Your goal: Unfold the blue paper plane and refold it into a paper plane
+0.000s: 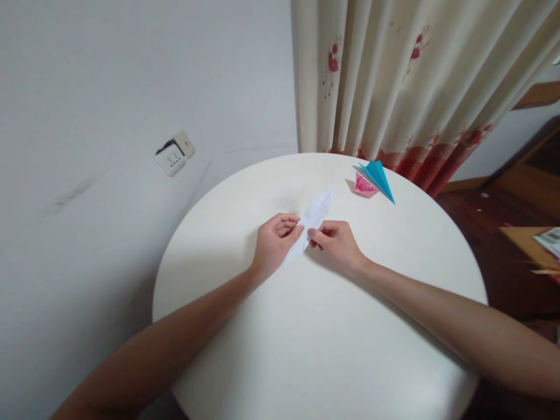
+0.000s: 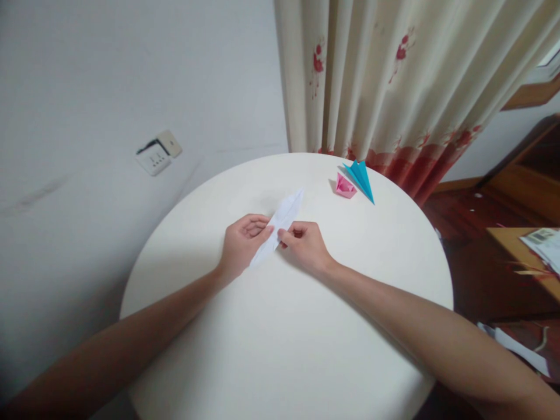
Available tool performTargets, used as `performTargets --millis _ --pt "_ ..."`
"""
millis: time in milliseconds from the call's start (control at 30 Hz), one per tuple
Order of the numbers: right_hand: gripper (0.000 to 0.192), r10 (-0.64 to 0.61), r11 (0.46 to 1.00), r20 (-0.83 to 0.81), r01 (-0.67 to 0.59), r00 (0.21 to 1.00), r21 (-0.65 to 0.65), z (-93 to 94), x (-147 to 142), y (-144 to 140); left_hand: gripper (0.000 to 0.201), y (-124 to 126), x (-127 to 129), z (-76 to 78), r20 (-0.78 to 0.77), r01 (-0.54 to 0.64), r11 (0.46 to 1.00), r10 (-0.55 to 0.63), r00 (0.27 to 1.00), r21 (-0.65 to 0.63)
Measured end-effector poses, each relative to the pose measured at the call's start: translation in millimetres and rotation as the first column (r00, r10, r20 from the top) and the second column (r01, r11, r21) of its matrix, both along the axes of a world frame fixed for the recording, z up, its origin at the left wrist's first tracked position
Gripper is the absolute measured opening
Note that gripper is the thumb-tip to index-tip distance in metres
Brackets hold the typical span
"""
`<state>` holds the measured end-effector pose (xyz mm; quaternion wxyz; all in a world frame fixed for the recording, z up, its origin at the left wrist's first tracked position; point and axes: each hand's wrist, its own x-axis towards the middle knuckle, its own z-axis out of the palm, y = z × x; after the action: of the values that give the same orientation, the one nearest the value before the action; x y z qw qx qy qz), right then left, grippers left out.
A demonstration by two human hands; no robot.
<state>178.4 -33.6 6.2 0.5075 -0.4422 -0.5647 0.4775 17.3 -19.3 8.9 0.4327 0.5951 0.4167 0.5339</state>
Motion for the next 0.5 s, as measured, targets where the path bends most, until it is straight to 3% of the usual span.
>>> performTargets --millis 500 --pt "0.026 -0.032 0.999 0.063 0.033 0.997 -0.002 -3.5 -3.7 -2.8 0.015 -7.3 -3.0 -1.7 -0.179 0.074 0.996 -0.081 0.98 -0.048"
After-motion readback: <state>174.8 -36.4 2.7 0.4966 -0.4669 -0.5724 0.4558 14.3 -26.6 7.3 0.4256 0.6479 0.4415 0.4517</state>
